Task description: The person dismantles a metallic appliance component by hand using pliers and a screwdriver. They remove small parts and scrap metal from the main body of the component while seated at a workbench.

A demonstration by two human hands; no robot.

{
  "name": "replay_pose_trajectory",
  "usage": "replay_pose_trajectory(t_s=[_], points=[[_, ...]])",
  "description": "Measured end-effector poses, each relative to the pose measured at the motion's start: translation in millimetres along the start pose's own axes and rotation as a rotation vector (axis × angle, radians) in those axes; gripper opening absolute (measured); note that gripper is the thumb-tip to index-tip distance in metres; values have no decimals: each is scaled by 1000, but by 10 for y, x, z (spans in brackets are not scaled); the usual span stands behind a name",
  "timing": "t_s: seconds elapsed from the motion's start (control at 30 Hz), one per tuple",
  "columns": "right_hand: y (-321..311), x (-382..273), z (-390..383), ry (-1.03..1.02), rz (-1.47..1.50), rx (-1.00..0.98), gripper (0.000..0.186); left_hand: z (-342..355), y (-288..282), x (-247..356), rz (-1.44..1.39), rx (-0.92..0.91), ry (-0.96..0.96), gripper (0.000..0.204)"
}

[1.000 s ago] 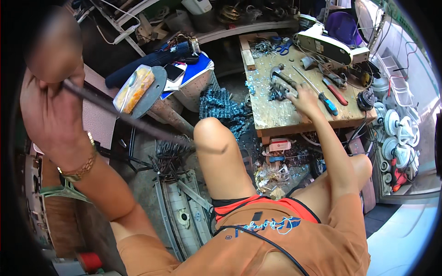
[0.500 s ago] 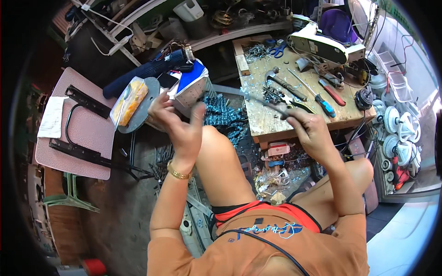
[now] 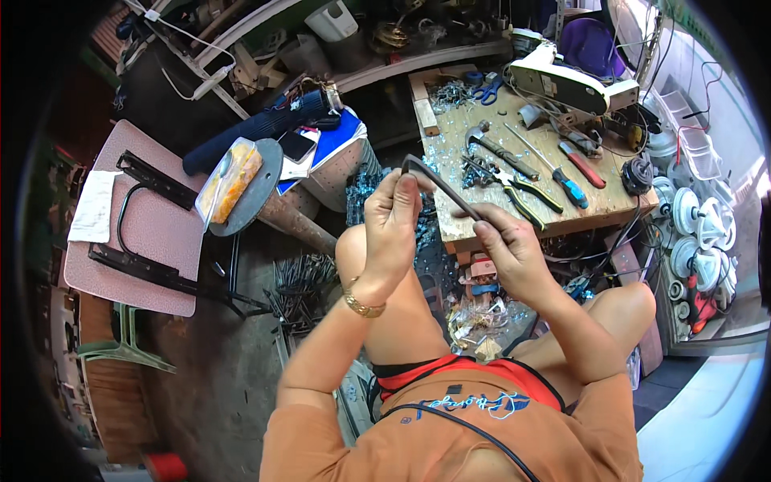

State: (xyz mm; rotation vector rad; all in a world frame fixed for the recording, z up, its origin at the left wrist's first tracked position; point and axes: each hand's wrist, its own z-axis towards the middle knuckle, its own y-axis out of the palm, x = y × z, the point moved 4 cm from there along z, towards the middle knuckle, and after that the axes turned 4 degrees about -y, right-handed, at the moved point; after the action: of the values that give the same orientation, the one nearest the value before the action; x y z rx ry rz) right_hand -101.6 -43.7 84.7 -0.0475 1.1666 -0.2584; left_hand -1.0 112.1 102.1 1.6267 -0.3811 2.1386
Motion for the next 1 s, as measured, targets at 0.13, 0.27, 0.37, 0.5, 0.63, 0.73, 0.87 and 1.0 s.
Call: replay_pose_trajectory(t_s=[0.13,0.27,0.37,0.5,0.63,0.73,0.87,1.0], points=[[6,-25,21,-72,-297,128,38,97,1,9,-318,254,-117,43],[2,359,-199,44,-297,49,58,86,-51,-152,-564,132,-237,53],[240,425,-291,-54,-169,75,59,78,-125,-390,-693,-45,-248,54],[354,692,-413,50,-38,91,55,41,74,-430,-775,-13,-279,48],[591,701,-483,112,56,21,53,59,-38,-586,-831,270,-323,46],[481,578,-462,16,-71,178,49,59,-209,-620,-927,387,-287,44],[321,859,-677,25,-361,-86,39,117,-307,-588,-930,432,-200,40],[354,870,-783,530,534,-252,31,37,10,-535,-710,334,-244,29]])
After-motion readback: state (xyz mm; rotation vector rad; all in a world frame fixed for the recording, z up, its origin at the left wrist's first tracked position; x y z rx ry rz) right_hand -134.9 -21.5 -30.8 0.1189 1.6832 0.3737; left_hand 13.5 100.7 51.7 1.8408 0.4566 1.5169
